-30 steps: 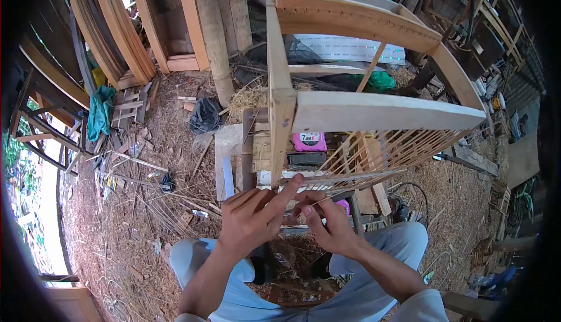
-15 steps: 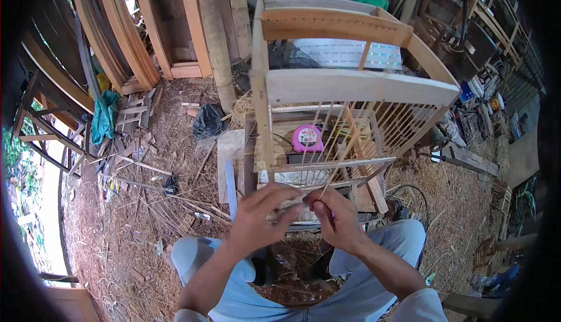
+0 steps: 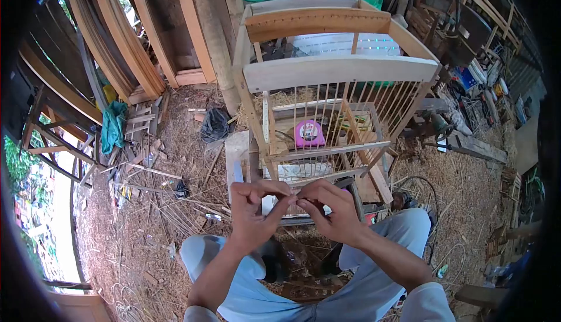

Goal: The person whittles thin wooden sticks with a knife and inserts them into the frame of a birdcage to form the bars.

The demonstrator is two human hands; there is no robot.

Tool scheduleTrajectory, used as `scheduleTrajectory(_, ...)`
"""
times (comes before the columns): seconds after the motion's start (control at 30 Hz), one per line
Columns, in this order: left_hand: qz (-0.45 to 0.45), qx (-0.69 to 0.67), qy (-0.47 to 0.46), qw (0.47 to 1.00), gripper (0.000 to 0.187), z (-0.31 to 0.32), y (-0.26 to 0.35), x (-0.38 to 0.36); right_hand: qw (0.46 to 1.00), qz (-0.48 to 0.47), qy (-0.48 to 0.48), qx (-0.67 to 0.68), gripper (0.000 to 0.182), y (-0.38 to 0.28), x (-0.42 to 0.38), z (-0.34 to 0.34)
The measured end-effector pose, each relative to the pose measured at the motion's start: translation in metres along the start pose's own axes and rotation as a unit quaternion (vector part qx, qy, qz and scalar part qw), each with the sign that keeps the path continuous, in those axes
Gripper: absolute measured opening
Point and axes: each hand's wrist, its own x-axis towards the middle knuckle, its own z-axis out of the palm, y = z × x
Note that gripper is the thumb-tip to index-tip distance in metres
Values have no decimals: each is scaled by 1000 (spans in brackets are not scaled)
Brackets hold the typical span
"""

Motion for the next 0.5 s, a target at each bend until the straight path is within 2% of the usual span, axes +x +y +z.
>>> scheduleTrajectory(0.13, -56, -80, 43, 994, 38, -7, 1, 4, 997, 77, -13, 21, 9, -3, -1, -4)
scheduleTrajectory(0.23, -69, -18, -6, 997, 36, -8, 7, 8, 995, 96, 10, 16, 10, -1, -1, -8)
scheduleTrajectory(0.3, 42, 163, -146, 975, 31, -11, 4, 12, 995, 88, 33, 10, 11, 2, -1, -8)
scheduleTrajectory(0.33, 41, 163, -147, 975, 31, -10, 1, 10, 995, 89, 34, 11, 11, 2, -2, -8)
scheduleTrajectory(0.43, -10, 128, -107, 986, 23, -2, -3, 2, 993, 107, 39, 32, 12, 0, -3, -6)
scheduleTrajectory(0.5, -98, -19, 48, 994, 18, 4, 1, -1, 992, 109, 27, 50, 13, -2, -3, -4)
